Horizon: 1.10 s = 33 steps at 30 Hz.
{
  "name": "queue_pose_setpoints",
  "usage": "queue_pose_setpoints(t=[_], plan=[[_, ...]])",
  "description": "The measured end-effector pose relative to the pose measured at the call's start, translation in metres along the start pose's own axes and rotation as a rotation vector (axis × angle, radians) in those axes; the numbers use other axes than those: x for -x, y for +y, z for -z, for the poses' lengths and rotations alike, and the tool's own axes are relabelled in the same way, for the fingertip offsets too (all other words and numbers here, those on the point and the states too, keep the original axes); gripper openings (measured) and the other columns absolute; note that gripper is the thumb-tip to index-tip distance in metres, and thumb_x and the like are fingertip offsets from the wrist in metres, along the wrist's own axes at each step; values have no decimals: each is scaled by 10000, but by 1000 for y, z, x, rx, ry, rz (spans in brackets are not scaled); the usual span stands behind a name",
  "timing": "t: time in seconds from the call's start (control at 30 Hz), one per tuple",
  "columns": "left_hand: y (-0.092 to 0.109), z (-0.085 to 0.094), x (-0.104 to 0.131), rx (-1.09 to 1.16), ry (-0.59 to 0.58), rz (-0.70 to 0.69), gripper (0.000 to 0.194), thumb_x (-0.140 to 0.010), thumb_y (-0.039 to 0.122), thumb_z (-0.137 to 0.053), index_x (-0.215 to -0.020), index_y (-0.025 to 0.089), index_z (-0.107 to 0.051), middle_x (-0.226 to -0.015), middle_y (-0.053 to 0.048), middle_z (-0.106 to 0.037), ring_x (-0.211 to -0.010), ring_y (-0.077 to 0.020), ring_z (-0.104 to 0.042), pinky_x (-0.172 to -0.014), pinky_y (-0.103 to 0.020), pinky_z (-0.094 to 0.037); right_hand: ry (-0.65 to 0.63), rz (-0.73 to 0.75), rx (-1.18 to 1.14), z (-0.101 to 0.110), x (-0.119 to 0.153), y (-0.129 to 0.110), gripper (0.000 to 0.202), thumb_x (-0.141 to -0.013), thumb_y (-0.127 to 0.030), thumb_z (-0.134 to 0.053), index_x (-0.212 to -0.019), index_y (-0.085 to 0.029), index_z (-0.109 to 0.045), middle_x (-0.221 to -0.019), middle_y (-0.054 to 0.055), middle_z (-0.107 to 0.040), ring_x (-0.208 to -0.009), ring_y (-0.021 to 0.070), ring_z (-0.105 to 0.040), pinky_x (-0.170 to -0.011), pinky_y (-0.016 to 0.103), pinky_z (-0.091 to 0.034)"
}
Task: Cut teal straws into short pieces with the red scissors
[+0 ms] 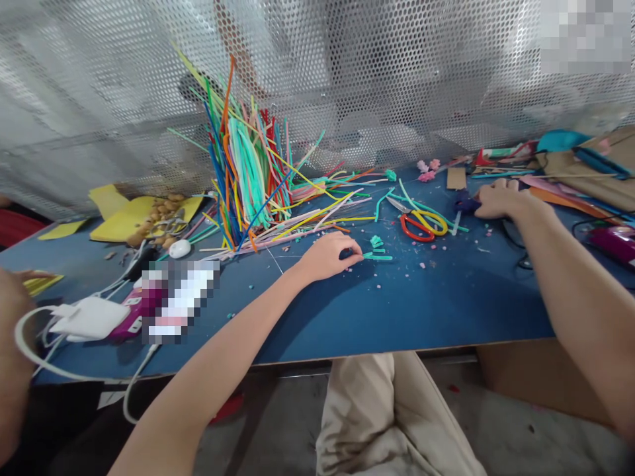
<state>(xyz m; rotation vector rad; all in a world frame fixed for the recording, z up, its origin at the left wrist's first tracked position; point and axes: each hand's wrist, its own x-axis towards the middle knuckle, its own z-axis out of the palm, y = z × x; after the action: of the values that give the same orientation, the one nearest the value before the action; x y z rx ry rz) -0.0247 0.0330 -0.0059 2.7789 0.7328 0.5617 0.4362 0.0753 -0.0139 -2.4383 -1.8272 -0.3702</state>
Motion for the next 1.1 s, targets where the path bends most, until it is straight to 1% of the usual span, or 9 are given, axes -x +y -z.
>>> queue_pose_setpoints(t=[0.07,0.1,0.13,0.23,0.37,0.53,0.77,0.97,1.1], plan=[[0,-1,-1,17,-13,-31,260,-1013,413,-582,-938,210,-725,-961,-39,-762,-938,-210,-659,-915,-371,-483,-130,-39,-32,12,6,-13,504,-816,-261,-676,-1270,-40,-682,-1404,385,-502,-1313,477,-466,-911,585,-371],[-1,-1,-1,23,-13,-41,261,-1014,413,-581,-940,209,-724,-975,-44,-760,-948,-210,-660,-929,-373,-483,-122,-15,-70,18,11,-23,532,-827,-283,-671,-1306,-50,-660,-1434,371,-474,-1344,491,-423,-941,600,-360],[-1,-1,-2,26,-10,-48,261,-1014,413,-582,-942,207,-725,-988,-48,-759,-959,-210,-662,-943,-375,-482,-39,52,-117,25,16,-34,537,-838,-289,-652,-1327,-68,-643,-1441,351,-474,-1356,483,-407,-969,601,-352],[-2,-2,-2,21,3,-57,246,-1010,399,-590,-944,205,-727,-1002,-51,-757,-977,-211,-667,-966,-378,-481,138,298,-289,39,33,-74,413,-866,-281,-602,-1241,-128,-687,-1365,270,-572,-1297,418,-481,-1011,555,-377],[-4,-3,-2,-2,8,-65,219,-1013,360,-585,-953,207,-729,-1006,-49,-758,-976,-206,-668,-962,-376,-484,65,831,-517,49,63,-126,228,-949,-342,-558,-1003,-201,-728,-1090,106,-728,-1057,263,-644,-979,403,-449],[-5,-3,-2,-29,12,-73,178,-999,326,-609,-954,205,-731,-985,-44,-756,-965,-207,-668,-944,-376,-484,71,1106,-614,53,102,-168,287,-1016,-439,-543,-1032,-224,-734,-1070,63,-757,-998,233,-673,-882,376,-432],[-6,-3,-2,-26,-22,-50,181,-998,332,-599,-972,219,-738,-997,-47,-757,-991,-217,-674,-965,-389,-482,160,1177,-532,41,113,-184,298,-1053,-374,-512,-982,-220,-757,-966,51,-782,-931,220,-676,-822,398,-351],[-4,-2,-1,-19,-46,-11,205,-1004,351,-583,-977,234,-749,-1025,-42,-758,-1003,-216,-680,-963,-380,-495,237,1074,-563,47,98,-164,310,-1023,-426,-540,-996,-279,-811,-1013,53,-767,-931,220,-675,-843,397,-402],[-9,5,1,-66,62,95,239,-1027,322,-531,-1000,223,-746,-1066,-48,-769,-1040,-219,-686,-1006,-394,-490,154,961,-531,56,87,-143,332,-1002,-416,-514,-1075,-314,-821,-965,32,-779,-814,195,-673,-749,349,-447]])
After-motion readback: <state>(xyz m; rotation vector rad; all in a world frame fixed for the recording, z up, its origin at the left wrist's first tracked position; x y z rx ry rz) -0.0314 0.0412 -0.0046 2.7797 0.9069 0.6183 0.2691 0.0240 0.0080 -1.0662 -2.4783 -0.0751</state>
